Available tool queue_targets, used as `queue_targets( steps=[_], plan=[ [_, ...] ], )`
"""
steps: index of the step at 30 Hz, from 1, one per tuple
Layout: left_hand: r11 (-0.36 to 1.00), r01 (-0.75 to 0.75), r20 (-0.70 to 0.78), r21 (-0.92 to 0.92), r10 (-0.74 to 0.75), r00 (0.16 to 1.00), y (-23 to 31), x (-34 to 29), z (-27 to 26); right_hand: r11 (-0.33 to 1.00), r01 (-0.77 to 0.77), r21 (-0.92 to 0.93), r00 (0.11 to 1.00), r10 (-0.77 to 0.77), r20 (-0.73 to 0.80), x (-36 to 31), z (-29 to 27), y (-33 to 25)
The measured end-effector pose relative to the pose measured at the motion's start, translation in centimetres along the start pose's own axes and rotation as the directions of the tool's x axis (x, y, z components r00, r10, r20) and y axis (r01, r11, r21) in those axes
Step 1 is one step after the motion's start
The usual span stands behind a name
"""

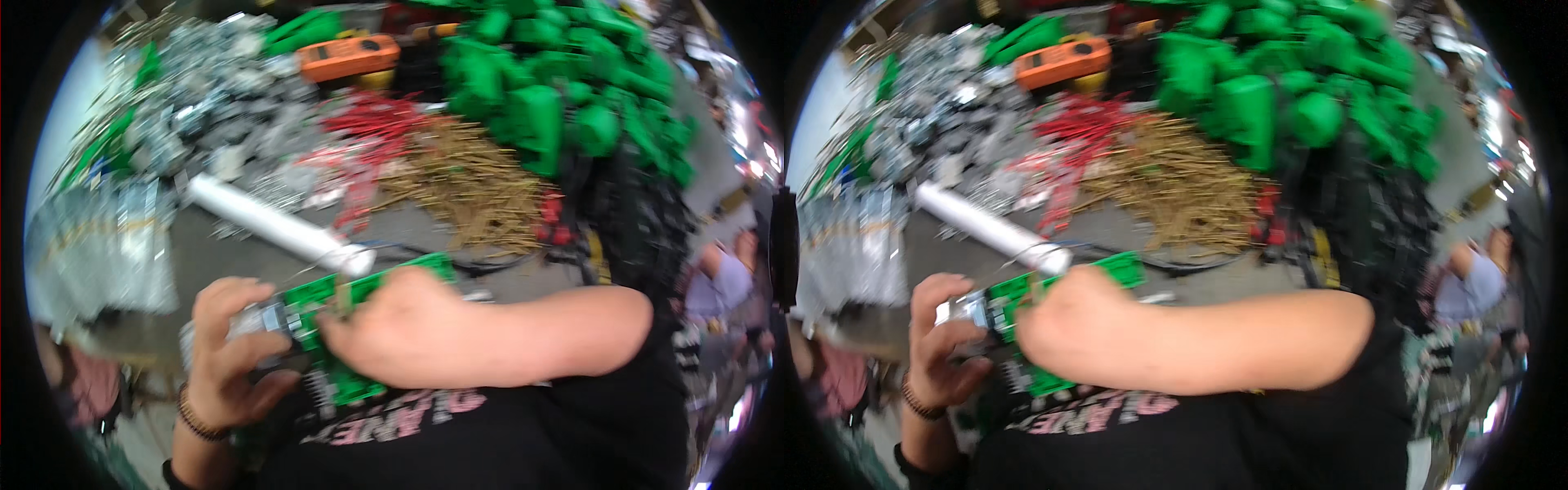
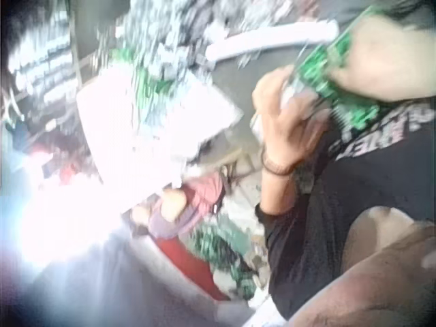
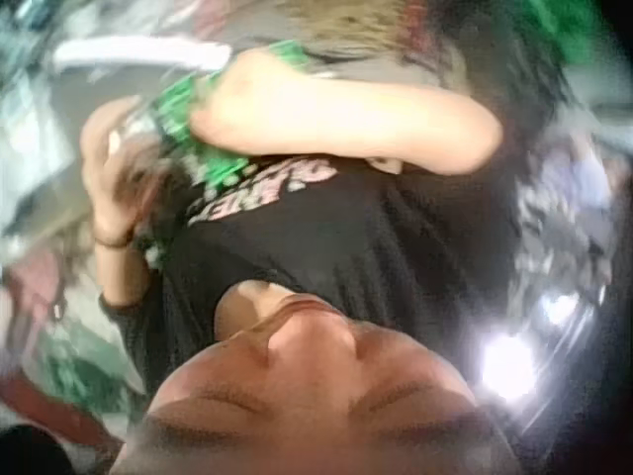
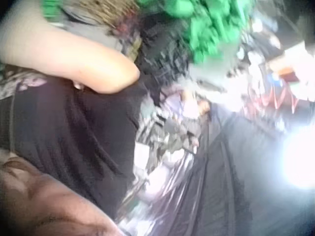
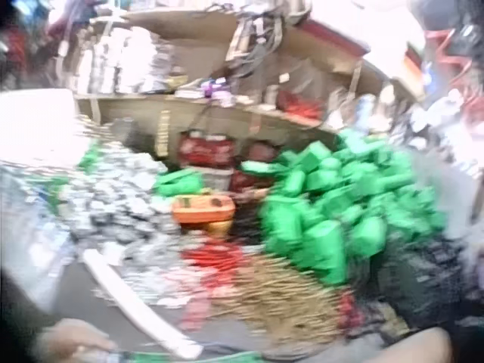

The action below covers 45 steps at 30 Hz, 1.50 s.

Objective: Soldering wires to internal components and assembling the plastic casing of a handheld electronic tool using a power screwdriver.

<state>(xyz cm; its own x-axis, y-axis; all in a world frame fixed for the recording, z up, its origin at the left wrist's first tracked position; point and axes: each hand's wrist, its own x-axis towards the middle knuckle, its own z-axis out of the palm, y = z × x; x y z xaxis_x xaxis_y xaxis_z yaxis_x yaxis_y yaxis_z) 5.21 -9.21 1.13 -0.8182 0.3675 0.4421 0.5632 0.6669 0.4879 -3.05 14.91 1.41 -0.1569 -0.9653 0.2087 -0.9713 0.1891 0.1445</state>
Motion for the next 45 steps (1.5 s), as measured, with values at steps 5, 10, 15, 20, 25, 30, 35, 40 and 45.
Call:
queue_targets(
  steps=[5, 10, 15, 20, 25, 30, 35, 40, 45],
  plan=[
    [0.996, 0.081, 0.043, -0.037, -0.079, 0.996, -0.3, 2.0, 2.9, 0.972, -0.118, 0.202, 0.992, 0.109, 0.055, 1.0, 1.0, 0.1],
    [1.000, -0.020, 0.107, -0.014, 0.021, 0.994, -0.2, 2.9, 2.7, 0.963, -0.210, 0.171, 0.977, 0.211, 0.013, 1.1, 0.8, -0.6],
    [1.000, 0.016, 0.260, 0.019, -0.021, 0.965, 0.8, 4.6, 2.4, 0.955, -0.172, 0.242, 0.985, 0.161, 0.065, 1.2, 1.0, 0.2],
    [0.999, 0.007, 0.211, 0.044, -0.016, 0.977, 0.0, 4.1, 3.0, 0.976, -0.219, 0.014, 0.975, 0.219, -0.024, 1.5, 2.0, -0.7],
    [0.999, -0.017, 0.214, -0.044, 0.026, 0.977, -0.5, 3.9, 3.0, 0.979, -0.202, 0.039, 0.979, 0.201, 0.030, 1.4, 2.0, -1.5],
    [0.995, -0.046, 0.183, -0.085, 0.061, 0.981, -0.4, 4.4, 3.5, 0.975, -0.220, 0.026, 0.975, 0.219, 0.024, 1.8, 4.1, -1.6],
    [0.995, -0.023, 0.193, -0.093, 0.041, 0.980, 1.1, 4.7, 2.8, 0.959, -0.281, 0.033, 0.959, 0.282, -0.023, 1.7, 4.3, -2.2],
    [0.993, -0.055, 0.186, -0.109, 0.075, 0.980, 1.1, 4.8, 3.0, 0.947, -0.318, 0.052, 0.946, 0.320, -0.057, 1.7, 4.9, -2.3],
    [0.997, -0.053, 0.191, -0.061, 0.064, 0.979, 1.1, 4.6, 2.8, 0.924, -0.355, 0.140, 0.935, 0.355, 0.025, 0.0, 3.7, -1.9]
  ],
)
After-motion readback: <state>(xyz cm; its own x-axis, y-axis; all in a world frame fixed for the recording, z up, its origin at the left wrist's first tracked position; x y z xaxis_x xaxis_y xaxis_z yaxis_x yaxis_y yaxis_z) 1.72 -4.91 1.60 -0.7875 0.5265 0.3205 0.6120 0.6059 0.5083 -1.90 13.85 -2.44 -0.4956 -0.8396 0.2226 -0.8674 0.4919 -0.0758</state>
